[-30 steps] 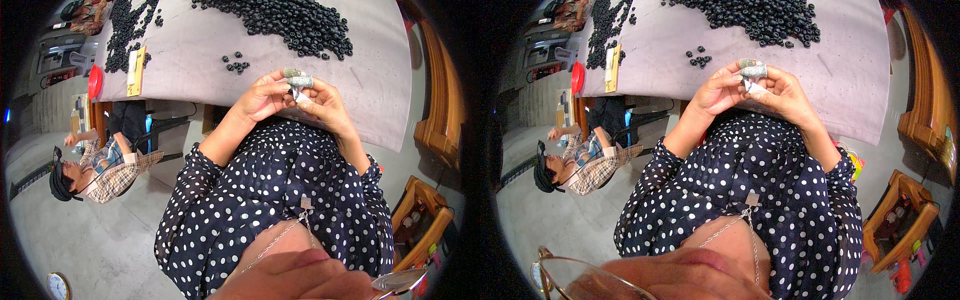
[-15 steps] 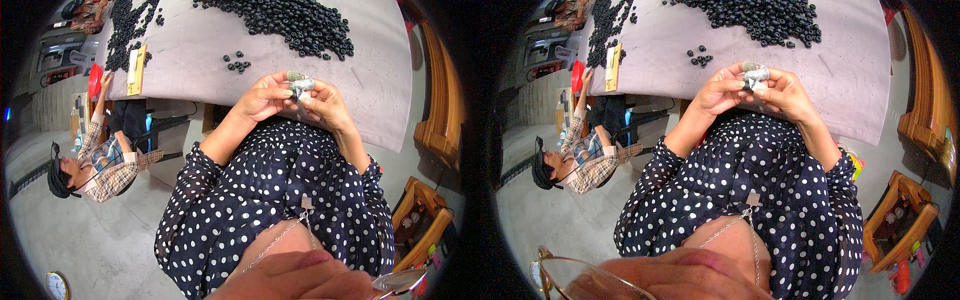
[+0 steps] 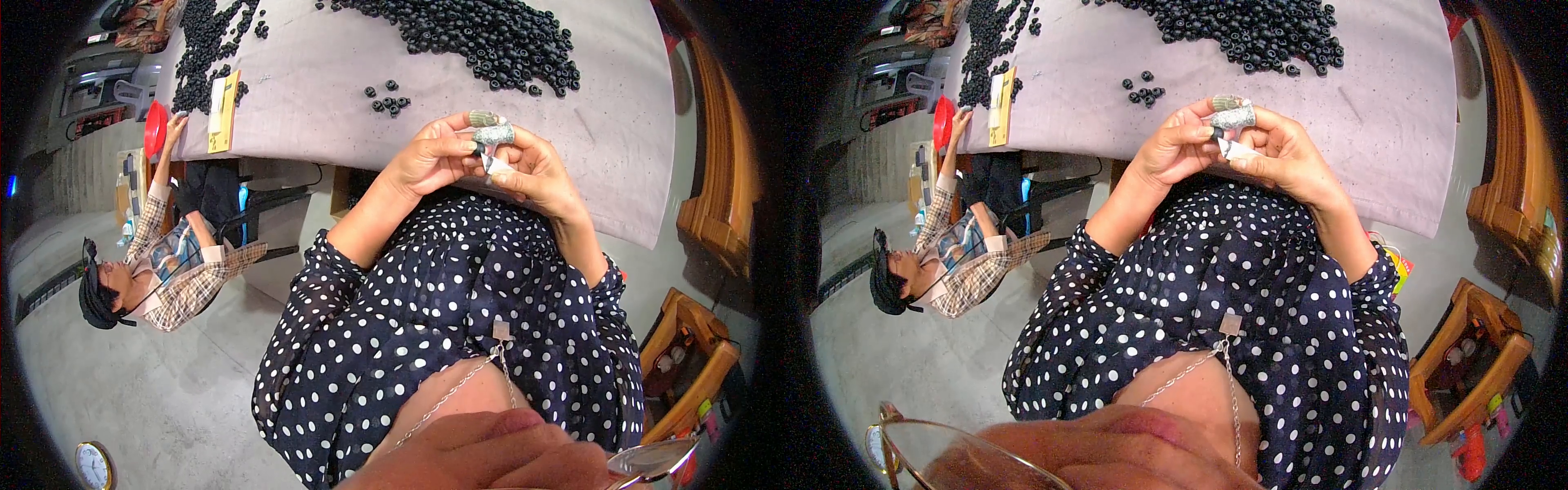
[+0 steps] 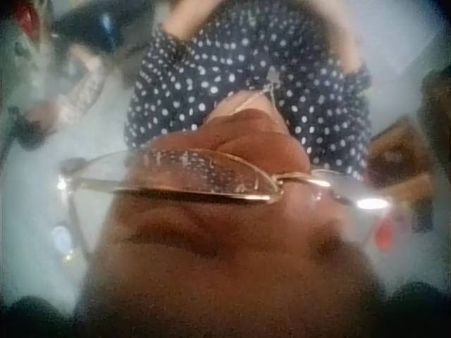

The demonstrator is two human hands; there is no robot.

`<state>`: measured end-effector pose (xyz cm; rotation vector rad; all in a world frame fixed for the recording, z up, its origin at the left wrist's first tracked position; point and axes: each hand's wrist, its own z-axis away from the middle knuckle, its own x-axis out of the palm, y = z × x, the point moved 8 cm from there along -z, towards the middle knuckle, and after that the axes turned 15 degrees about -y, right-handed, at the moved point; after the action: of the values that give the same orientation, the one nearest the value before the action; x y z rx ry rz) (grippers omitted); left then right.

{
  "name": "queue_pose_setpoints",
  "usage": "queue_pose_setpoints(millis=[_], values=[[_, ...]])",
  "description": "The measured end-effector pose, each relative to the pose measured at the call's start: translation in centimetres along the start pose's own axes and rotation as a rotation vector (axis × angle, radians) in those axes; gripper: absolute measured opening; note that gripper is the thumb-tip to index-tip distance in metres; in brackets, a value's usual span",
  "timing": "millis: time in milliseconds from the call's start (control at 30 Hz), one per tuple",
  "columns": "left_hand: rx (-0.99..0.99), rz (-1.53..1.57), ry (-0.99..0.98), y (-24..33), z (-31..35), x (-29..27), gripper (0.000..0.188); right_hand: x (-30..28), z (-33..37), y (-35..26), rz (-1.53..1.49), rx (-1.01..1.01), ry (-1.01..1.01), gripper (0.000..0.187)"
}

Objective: The person sorts small black parts by hand, inspecting them and placing selected ones into a small plastic bag.

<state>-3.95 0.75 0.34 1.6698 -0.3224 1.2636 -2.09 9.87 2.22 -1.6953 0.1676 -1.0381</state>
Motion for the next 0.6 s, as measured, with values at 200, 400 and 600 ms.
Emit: queue_pose_setpoints(millis=[200, 400, 600], values=[[0.005, 0.069, -0.065, 0.1, -0.2, 0.0, 0.040, 0.1, -0.1, 0.0, -0.031, 0.003, -0.004, 0.032], [-0.015, 0.020, -0.024, -0.1, 0.0, -0.1, 0.045, -0.2, -0.2, 0.4, -0.041, -0.010, -0.005, 0.034], [-0.013, 0.025, -0.015, -0.6, -0.1, -0.1, 0.045, -1.0, -0.3, 1.0, -0.137, -0.021, 0.039, 0.044]])
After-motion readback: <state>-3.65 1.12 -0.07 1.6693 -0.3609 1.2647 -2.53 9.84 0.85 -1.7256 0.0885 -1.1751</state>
